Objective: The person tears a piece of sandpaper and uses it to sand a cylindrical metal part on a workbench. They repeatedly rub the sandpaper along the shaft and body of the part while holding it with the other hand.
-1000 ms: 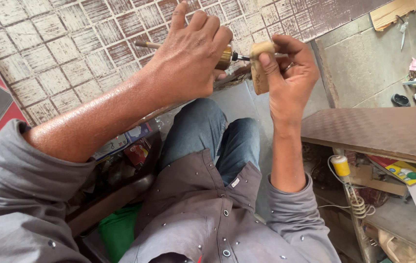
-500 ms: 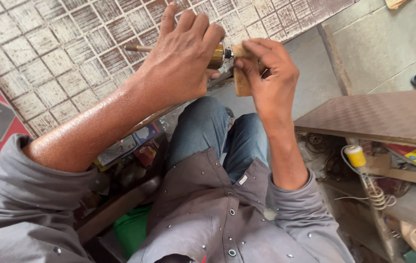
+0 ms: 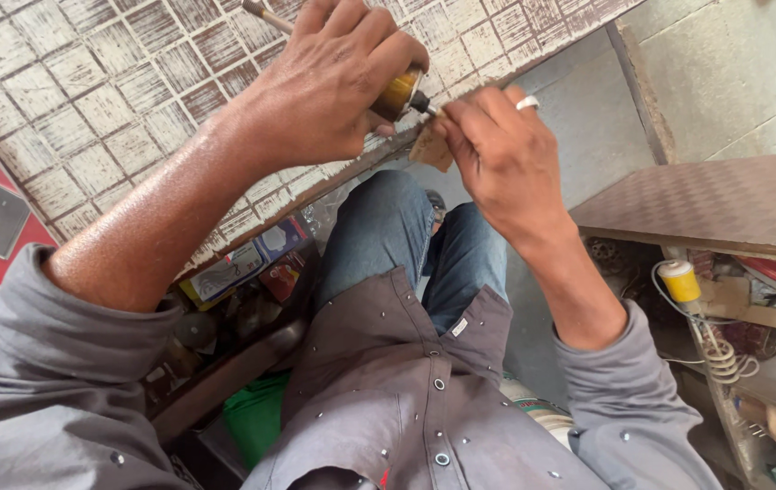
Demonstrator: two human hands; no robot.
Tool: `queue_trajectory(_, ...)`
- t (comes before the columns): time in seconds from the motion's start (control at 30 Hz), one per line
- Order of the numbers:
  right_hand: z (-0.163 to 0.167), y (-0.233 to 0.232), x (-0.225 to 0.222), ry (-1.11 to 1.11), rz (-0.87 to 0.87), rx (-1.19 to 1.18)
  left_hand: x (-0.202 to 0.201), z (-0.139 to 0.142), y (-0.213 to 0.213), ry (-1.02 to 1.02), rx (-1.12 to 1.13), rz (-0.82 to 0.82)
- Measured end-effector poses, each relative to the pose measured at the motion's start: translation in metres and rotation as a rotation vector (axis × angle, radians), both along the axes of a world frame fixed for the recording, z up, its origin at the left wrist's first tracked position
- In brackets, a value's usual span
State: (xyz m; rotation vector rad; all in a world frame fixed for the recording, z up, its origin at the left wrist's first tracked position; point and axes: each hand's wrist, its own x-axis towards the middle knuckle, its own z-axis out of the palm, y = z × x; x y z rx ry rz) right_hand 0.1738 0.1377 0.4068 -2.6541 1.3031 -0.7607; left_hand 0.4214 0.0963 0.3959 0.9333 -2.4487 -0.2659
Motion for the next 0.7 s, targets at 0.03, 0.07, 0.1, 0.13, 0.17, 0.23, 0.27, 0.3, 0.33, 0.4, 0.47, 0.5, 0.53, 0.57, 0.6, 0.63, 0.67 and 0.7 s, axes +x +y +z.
queue_trajectory(0.03,0.001,0.002,0.001,-0.009,-0.006,0.036,0.001,0.0,-0.002,0.001,0.019,-0.028)
queue_trajectory(0.07,0.001,0.004,0.002,-0.022,-0.03,0.048,0.002,0.0,-0.004,0.003,0.038,-0.051)
queue_trajectory(0.1,0.0,0.005,0.005,-0.036,-0.053,0.063,0.002,0.0,-0.006,0.011,0.018,-0.067)
queue_trajectory(0.13,-0.002,0.007,0.008,-0.047,-0.076,0.084,0.001,-0.001,-0.007,0.022,0.004,-0.083)
queue_trajectory(0.17,-0.004,0.009,0.011,-0.1,-0.084,0.11,0.0,-0.003,-0.007,0.034,-0.009,-0.098)
queue_trajectory(0.23,-0.009,0.012,0.015,-0.215,-0.118,0.143,0.001,-0.005,-0.006,0.024,-0.016,-0.096)
queue_trajectory(0.27,-0.011,0.014,0.015,-0.205,-0.133,0.14,0.001,-0.006,-0.006,0.017,-0.022,-0.1)
queue_trajectory(0.3,-0.012,0.017,0.014,-0.192,-0.144,0.143,0.001,-0.007,-0.005,0.024,-0.027,-0.101)
queue_trajectory(0.33,-0.013,0.02,0.012,-0.178,-0.152,0.151,0.001,-0.008,-0.005,0.031,-0.027,-0.099)
queue_trajectory(0.4,-0.013,0.023,0.01,-0.179,-0.177,0.149,0.003,-0.008,-0.006,0.02,-0.012,-0.098)
queue_trajectory(0.47,-0.013,0.026,0.009,-0.199,-0.181,0.146,0.003,-0.007,-0.008,-0.005,0.048,-0.116)
queue_trajectory(0.5,-0.013,0.026,0.009,-0.227,-0.178,0.131,0.002,-0.007,-0.009,-0.003,0.031,-0.126)
queue_trajectory(0.53,-0.013,0.027,0.01,-0.256,-0.168,0.109,0.002,-0.006,-0.009,-0.004,0.006,-0.131)
queue_trajectory(0.57,-0.014,0.026,0.011,-0.242,-0.172,0.115,0.002,-0.006,-0.009,0.0,-0.008,-0.133)
queue_trajectory(0.6,-0.013,0.027,0.012,-0.225,-0.175,0.125,0.001,-0.006,-0.008,0.029,-0.001,-0.141)
queue_trajectory(0.63,-0.013,0.027,0.012,-0.214,-0.172,0.126,0.001,-0.006,-0.007,0.053,-0.002,-0.146)
queue_trajectory(0.67,-0.013,0.027,0.014,-0.218,-0.19,0.116,0.001,-0.005,-0.007,0.078,-0.003,-0.149)
queue_trajectory(0.7,-0.013,0.027,0.015,-0.216,-0.205,0.109,0.001,-0.005,-0.006,0.06,0.007,-0.135)
